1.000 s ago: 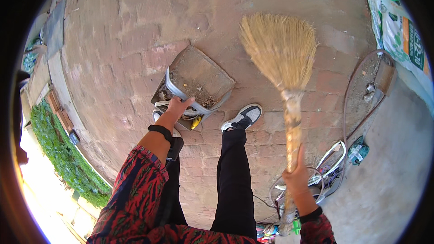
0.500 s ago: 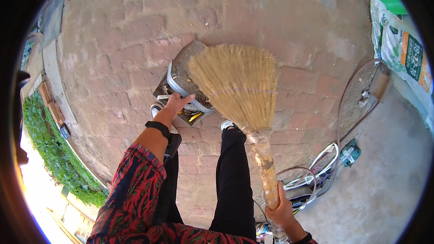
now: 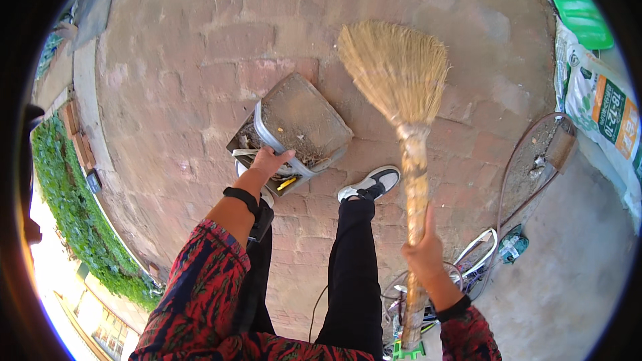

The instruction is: The person sweeps debris on a brick and concrete patio using a traditional straw broom and a dustpan. They gather scattered litter into a pile and sweep it into the dustpan, then continue sweeping other areas of the patio.

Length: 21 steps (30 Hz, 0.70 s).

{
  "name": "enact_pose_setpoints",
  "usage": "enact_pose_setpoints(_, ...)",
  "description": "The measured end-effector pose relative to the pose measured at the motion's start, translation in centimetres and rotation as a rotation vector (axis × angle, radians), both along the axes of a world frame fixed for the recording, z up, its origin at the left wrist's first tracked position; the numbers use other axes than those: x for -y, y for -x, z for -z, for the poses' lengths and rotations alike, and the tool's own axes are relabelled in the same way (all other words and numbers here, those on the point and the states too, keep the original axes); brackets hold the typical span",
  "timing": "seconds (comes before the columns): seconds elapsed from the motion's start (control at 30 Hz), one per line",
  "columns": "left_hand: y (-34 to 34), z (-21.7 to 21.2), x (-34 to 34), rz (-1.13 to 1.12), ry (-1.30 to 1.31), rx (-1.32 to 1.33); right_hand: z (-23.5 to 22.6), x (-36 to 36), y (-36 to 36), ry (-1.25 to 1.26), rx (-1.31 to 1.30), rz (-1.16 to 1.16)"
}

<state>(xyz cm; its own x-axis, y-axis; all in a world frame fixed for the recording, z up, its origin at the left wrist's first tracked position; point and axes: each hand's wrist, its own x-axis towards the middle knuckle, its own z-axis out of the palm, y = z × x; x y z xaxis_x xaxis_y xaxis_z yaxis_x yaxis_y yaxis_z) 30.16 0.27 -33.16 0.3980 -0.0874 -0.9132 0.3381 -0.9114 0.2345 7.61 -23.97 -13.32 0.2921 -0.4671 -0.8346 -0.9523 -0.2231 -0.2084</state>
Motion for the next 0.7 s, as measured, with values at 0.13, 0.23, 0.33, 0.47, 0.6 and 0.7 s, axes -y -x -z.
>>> enact_pose_setpoints(0.13,0.7,4.1,-1.6,-0.021,-0.008,0.038,-3.0,-3.6,3.7,-0.173,-0.057,-0.125)
enact_pose_setpoints(0.23,1.1,4.9,-2.4,-0.113,0.032,0.063,-5.9,-4.8,5.9,-0.359,-0.057,-0.079)
enact_pose_setpoints(0.33,0.1,4.1,-2.5,0.02,0.027,-0.061,-8.1,-5.1,6.5,-0.429,-0.059,-0.004)
enact_pose_setpoints(0.47,-1.3,1.6,-1.7,0.097,0.1,-0.105,-9.9,-5.7,6.8,-0.366,0.039,0.08)
enact_pose_setpoints(0.6,-3.0,-1.8,0.0,0.193,0.117,-0.066,-11.2,-7.3,8.1,-0.221,0.151,0.197)
enact_pose_setpoints(0.7,-4.2,-5.4,1.5,0.255,0.139,0.01,-11.5,-8.5,9.3,-0.114,0.221,0.33)
